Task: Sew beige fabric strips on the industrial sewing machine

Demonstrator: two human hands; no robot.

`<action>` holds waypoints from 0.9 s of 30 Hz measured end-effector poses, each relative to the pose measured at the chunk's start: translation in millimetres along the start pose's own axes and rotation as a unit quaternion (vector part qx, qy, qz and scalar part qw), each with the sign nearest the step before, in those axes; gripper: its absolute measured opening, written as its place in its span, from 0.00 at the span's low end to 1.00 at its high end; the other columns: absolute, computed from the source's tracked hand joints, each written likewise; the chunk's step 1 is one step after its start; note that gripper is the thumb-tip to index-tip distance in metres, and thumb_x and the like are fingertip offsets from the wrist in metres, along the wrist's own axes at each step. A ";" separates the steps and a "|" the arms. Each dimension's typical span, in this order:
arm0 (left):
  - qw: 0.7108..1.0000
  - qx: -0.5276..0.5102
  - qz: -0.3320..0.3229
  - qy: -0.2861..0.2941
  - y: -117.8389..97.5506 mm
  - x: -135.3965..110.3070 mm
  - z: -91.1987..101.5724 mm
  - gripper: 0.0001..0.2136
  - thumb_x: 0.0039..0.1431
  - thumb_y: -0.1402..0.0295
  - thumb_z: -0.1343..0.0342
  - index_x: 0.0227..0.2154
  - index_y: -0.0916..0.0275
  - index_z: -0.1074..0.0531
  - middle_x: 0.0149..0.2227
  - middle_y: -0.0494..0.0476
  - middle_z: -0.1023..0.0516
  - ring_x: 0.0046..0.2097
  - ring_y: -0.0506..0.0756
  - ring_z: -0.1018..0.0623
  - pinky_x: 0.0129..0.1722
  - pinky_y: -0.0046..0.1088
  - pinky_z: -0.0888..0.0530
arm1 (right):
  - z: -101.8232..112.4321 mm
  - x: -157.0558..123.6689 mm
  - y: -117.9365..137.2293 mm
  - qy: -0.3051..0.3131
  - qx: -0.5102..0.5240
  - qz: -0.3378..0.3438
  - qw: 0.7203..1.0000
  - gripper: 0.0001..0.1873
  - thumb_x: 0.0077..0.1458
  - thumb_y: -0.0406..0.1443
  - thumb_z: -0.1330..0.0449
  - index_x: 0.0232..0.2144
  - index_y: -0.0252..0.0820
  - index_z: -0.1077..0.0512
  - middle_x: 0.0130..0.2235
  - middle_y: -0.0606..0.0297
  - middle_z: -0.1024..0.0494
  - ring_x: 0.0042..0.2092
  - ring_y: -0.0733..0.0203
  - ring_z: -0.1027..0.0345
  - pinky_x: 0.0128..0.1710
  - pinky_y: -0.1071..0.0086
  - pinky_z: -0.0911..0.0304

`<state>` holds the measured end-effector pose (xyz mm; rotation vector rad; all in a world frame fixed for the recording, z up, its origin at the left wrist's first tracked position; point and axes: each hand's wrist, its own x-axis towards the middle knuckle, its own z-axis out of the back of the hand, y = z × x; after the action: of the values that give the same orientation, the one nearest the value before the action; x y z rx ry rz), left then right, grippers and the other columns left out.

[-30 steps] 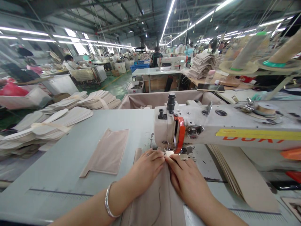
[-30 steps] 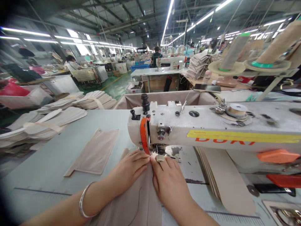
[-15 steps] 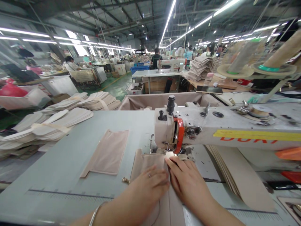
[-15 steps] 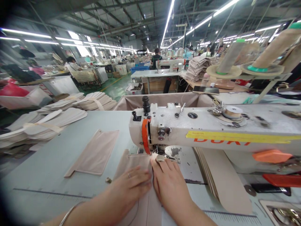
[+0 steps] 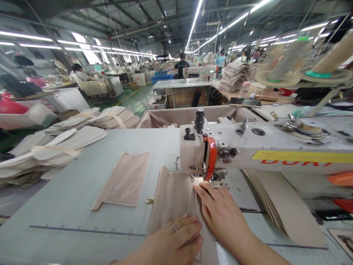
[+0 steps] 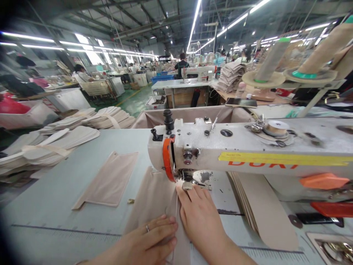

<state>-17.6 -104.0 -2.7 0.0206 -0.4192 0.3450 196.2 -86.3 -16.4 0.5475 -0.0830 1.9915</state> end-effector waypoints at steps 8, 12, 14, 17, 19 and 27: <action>0.999 -0.037 0.032 -0.020 -0.6 7.3 5.2 0.09 0.68 0.74 0.52 0.43 0.64 0.26 0.45 0.58 0.20 0.54 0.53 0.24 0.63 0.32 0.34 | -0.3 -0.1 -0.9 0.003 -0.004 -0.009 1.000 0.22 0.61 0.29 0.50 0.57 0.41 0.34 0.52 0.55 0.29 0.49 0.48 0.37 0.50 0.52 0.43; 0.996 -0.059 0.028 -0.055 1.0 4.1 1.5 0.09 0.68 0.74 0.51 0.41 0.63 0.25 0.43 0.56 0.18 0.51 0.51 0.22 0.64 0.29 0.36 | 1.1 0.3 -0.4 0.004 -0.008 -0.011 1.000 0.22 0.61 0.29 0.50 0.57 0.42 0.34 0.50 0.54 0.29 0.49 0.48 0.37 0.49 0.52 0.42; 0.995 -0.072 0.029 -0.055 3.0 3.9 2.6 0.09 0.67 0.74 0.52 0.42 0.64 0.26 0.44 0.56 0.18 0.52 0.51 0.22 0.64 0.29 0.37 | 1.5 0.8 -0.6 0.005 -0.006 -0.011 1.000 0.22 0.61 0.29 0.50 0.57 0.41 0.34 0.50 0.54 0.29 0.49 0.48 0.37 0.49 0.52 0.42; 0.995 -0.097 0.030 -0.010 7.4 5.3 9.1 0.10 0.66 0.75 0.52 0.45 0.65 0.27 0.49 0.59 0.20 0.56 0.52 0.25 0.64 0.30 0.37 | 0.6 0.5 -1.9 0.004 -0.006 -0.006 1.000 0.23 0.61 0.28 0.50 0.57 0.41 0.34 0.51 0.53 0.29 0.49 0.48 0.37 0.49 0.53 0.42; 0.992 -0.110 0.036 0.046 10.5 6.8 15.0 0.12 0.65 0.75 0.52 0.48 0.66 0.29 0.53 0.62 0.23 0.58 0.54 0.27 0.64 0.32 0.37 | -1.3 -0.4 -2.9 0.003 -0.011 -0.004 1.000 0.23 0.60 0.28 0.50 0.57 0.41 0.34 0.51 0.54 0.29 0.49 0.48 0.37 0.50 0.53 0.42; 0.983 -0.130 0.080 0.105 22.7 18.7 23.6 0.18 0.59 0.81 0.53 0.51 0.68 0.30 0.56 0.64 0.27 0.62 0.56 0.32 0.64 0.33 0.35 | -4.6 -1.6 -3.4 0.017 -0.013 -0.004 1.000 0.23 0.62 0.29 0.50 0.59 0.42 0.37 0.52 0.53 0.31 0.49 0.47 0.38 0.49 0.52 0.42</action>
<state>-18.5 -78.6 25.3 -0.3027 -0.2537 0.4433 198.2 -84.7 -21.7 0.4955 -0.0847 1.9882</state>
